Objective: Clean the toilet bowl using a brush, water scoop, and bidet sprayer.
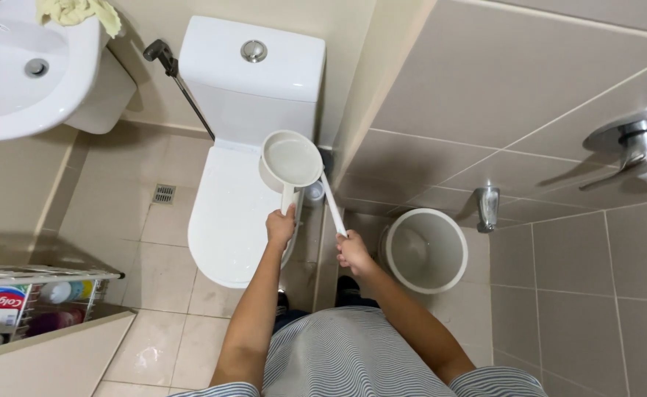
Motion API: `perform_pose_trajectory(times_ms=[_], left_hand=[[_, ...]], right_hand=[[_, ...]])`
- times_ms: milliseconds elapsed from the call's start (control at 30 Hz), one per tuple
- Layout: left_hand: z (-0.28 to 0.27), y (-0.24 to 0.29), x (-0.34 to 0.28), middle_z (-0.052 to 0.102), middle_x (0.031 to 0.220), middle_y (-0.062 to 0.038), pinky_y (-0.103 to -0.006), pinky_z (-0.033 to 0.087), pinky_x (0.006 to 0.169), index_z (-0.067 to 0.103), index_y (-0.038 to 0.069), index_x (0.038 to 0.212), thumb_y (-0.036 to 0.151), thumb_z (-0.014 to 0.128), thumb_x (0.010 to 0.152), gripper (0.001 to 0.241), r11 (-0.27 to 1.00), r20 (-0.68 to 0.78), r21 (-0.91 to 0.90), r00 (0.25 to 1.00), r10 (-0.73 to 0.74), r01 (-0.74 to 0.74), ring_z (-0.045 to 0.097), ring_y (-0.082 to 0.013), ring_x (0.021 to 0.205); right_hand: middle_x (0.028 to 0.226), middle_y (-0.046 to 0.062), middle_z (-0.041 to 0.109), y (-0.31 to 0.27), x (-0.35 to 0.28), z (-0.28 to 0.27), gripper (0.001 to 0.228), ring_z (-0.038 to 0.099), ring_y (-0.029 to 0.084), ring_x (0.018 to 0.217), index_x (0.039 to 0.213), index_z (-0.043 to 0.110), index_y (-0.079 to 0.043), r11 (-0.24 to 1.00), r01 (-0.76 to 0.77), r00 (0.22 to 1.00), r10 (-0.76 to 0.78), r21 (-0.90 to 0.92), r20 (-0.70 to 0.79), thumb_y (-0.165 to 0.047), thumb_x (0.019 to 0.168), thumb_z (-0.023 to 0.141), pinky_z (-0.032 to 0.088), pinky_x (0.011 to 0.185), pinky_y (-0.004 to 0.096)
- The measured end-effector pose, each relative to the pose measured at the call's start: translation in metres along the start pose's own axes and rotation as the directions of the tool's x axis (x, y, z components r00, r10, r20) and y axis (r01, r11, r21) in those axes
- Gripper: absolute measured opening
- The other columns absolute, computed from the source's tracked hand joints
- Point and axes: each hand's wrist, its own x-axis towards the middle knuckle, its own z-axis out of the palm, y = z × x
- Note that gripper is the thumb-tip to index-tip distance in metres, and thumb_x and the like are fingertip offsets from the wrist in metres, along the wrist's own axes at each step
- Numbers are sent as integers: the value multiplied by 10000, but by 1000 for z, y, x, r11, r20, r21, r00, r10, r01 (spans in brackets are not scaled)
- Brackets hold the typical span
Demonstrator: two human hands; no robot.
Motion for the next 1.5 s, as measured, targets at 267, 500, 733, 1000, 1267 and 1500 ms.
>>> perform_pose_trajectory(times_ms=[267, 500, 733, 1000, 1267, 1500], left_hand=[[48, 0, 21, 735, 771, -214, -427, 565, 758, 740, -47, 821, 489, 687, 932, 549, 996, -109, 91, 994, -6, 16, 730, -326, 733], [70, 12, 24, 743, 882, -267, -461, 563, 840, 737, -55, 882, 507, 654, 947, 573, 979, -112, 178, 990, -82, 101, 742, -393, 847], [87, 15, 34, 729, 961, -290, -480, 542, 890, 758, -49, 899, 503, 667, 938, 560, 969, -135, 233, 990, -47, 78, 712, -428, 930], [96, 17, 46, 731, 948, -286, -483, 541, 894, 759, -43, 881, 511, 665, 939, 565, 967, -124, 253, 992, -9, 40, 709, -432, 941], [88, 2, 36, 738, 779, -205, -416, 555, 769, 746, -54, 817, 476, 693, 926, 544, 996, -97, 44, 993, -71, 75, 718, -320, 749], [77, 0, 2, 648, 625, -92, -331, 443, 479, 698, -32, 768, 374, 719, 942, 442, 954, -42, -269, 988, -148, 131, 568, -173, 506]], right_hand=[[769, 16, 494, -1, 18, -39, 196, 435, 100, 523, 1144, 467, -50, 990, 12, 1000, -14, -138, -9, -212, 1047, 519, 328, 383, 259], [702, 41, 501, -7, 23, -55, 264, 442, 106, 463, 1213, 476, -29, 959, 75, 996, -86, -275, -29, -235, 1056, 525, 350, 355, 276], [713, 32, 519, -22, 18, -55, 291, 447, 114, 452, 1259, 466, -52, 945, 31, 997, -52, -326, -57, -245, 1048, 522, 351, 352, 295], [695, 52, 508, -19, 23, -57, 297, 451, 142, 451, 1255, 441, -60, 923, 10, 996, -43, -385, -78, -258, 1048, 521, 350, 363, 331], [726, 37, 521, -18, 44, -59, 294, 480, 118, 511, 1258, 441, -83, 954, -14, 997, -10, -300, -76, -259, 1042, 532, 387, 400, 295], [755, 6, 488, -8, 67, -77, 167, 405, 96, 526, 1066, 445, -82, 997, -36, 991, 27, 61, 134, -239, 1066, 504, 314, 427, 263]])
